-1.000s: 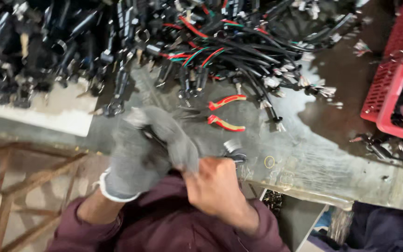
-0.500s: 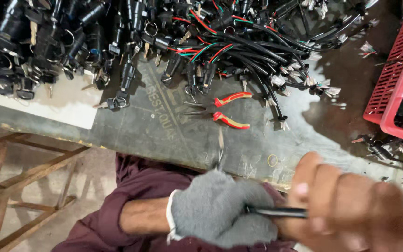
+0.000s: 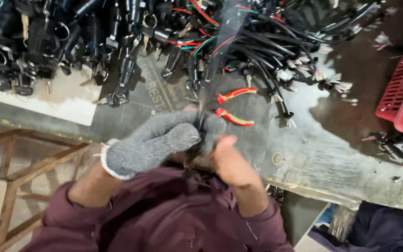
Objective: The person works at a bench covered with black cable assemblies, stripping the outer insulation from the end of a cable and separating the inner red, green and black wires by hand. They use red-handled pliers to cut and trim the wire ends and fit the prepared cable end into a black connector body, repeating the preparation on the cable.
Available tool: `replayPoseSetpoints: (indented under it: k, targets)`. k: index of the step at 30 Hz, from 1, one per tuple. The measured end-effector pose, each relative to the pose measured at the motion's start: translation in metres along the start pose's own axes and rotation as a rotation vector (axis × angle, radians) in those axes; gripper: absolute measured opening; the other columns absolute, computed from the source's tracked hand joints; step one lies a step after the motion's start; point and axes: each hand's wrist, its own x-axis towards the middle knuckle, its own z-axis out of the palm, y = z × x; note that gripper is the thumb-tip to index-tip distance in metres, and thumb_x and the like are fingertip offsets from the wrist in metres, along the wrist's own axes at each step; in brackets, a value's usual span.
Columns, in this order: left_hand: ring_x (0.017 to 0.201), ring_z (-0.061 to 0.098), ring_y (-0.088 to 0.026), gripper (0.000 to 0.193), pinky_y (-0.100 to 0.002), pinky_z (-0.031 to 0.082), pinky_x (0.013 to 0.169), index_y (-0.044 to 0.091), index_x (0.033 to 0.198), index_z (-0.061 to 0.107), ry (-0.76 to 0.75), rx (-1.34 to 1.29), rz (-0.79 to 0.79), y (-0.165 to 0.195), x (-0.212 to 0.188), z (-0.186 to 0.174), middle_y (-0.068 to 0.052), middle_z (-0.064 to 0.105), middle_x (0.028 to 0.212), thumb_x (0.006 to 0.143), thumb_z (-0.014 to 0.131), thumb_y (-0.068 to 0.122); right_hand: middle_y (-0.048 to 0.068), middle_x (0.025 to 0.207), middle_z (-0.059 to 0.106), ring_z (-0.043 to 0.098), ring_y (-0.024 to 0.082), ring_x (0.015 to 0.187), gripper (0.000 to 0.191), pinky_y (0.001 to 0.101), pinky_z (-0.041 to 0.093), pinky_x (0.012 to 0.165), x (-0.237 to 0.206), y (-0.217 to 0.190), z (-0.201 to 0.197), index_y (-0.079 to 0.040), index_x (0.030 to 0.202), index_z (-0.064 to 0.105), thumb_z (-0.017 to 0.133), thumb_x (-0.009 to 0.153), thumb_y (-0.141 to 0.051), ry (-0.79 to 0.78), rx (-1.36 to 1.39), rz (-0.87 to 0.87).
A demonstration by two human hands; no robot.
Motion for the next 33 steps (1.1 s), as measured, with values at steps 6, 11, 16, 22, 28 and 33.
replayPoseSetpoints:
  k: [6, 11, 16, 22, 28, 33]
  targets:
    - [0.107, 0.067, -0.015, 0.02, -0.027, 0.055, 0.093, 0.007, 0.115, 0.07, 0.411, 0.589, 0.544, 0.001, 0.015, 0.019, -0.008, 0.067, 0.12, 0.098, 0.079, 0.008, 0.012, 0.111, 0.072, 0.073, 0.024, 0.099, 0.044, 0.0307, 0.056, 0.09, -0.011, 0.008, 0.02, -0.007, 0.133, 0.059, 0.077, 0.093, -0.014, 0.101, -0.152, 0.175]
    - [0.117, 0.062, -0.025, 0.025, -0.036, 0.053, 0.099, 0.002, 0.109, 0.069, 0.47, 0.671, 0.577, -0.036, 0.004, 0.019, -0.016, 0.061, 0.127, 0.087, 0.08, 0.008, 0.008, 0.122, 0.053, 0.06, 0.02, 0.111, 0.043, 0.028, 0.047, 0.096, 0.011, -0.008, 0.023, -0.005, 0.127, 0.047, 0.07, 0.091, -0.007, 0.286, 0.331, 0.252]
    - [0.097, 0.073, -0.019, 0.031, -0.034, 0.06, 0.088, 0.007, 0.106, 0.07, 0.583, 0.669, 0.445, -0.036, -0.004, 0.014, -0.004, 0.074, 0.107, 0.084, 0.087, 0.021, 0.009, 0.123, 0.06, 0.056, 0.021, 0.109, 0.04, 0.0321, 0.044, 0.099, 0.002, -0.009, 0.015, -0.001, 0.133, 0.056, 0.054, 0.094, -0.009, 0.139, 0.123, 0.131]
    - [0.093, 0.073, -0.024, 0.035, -0.035, 0.056, 0.083, 0.013, 0.101, 0.076, 0.557, 1.084, 0.302, -0.027, -0.001, 0.024, -0.005, 0.076, 0.102, 0.081, 0.089, 0.038, 0.016, 0.118, 0.063, 0.062, 0.032, 0.103, 0.051, 0.0365, 0.051, 0.095, -0.011, 0.001, 0.017, -0.002, 0.132, 0.057, 0.052, 0.082, 0.007, 0.136, -0.125, 0.009]
    - [0.111, 0.069, -0.036, 0.045, -0.04, 0.055, 0.094, 0.014, 0.117, 0.069, 0.52, 0.916, 0.347, -0.028, 0.003, 0.026, -0.015, 0.073, 0.117, 0.082, 0.086, 0.036, 0.018, 0.105, 0.062, 0.061, 0.033, 0.087, 0.058, 0.0356, 0.052, 0.082, -0.017, 0.001, 0.018, 0.001, 0.13, 0.056, 0.051, 0.074, 0.013, 0.182, -0.142, 0.004]
    - [0.131, 0.064, -0.036, 0.038, -0.041, 0.051, 0.107, 0.012, 0.129, 0.068, 0.384, 1.164, 0.524, -0.033, 0.005, 0.03, -0.018, 0.067, 0.139, 0.094, 0.078, 0.024, 0.014, 0.1, 0.058, 0.056, 0.023, 0.083, 0.041, 0.0315, 0.044, 0.076, -0.03, -0.003, 0.024, 0.001, 0.139, 0.053, 0.05, 0.098, -0.001, 0.243, 0.148, 0.236]
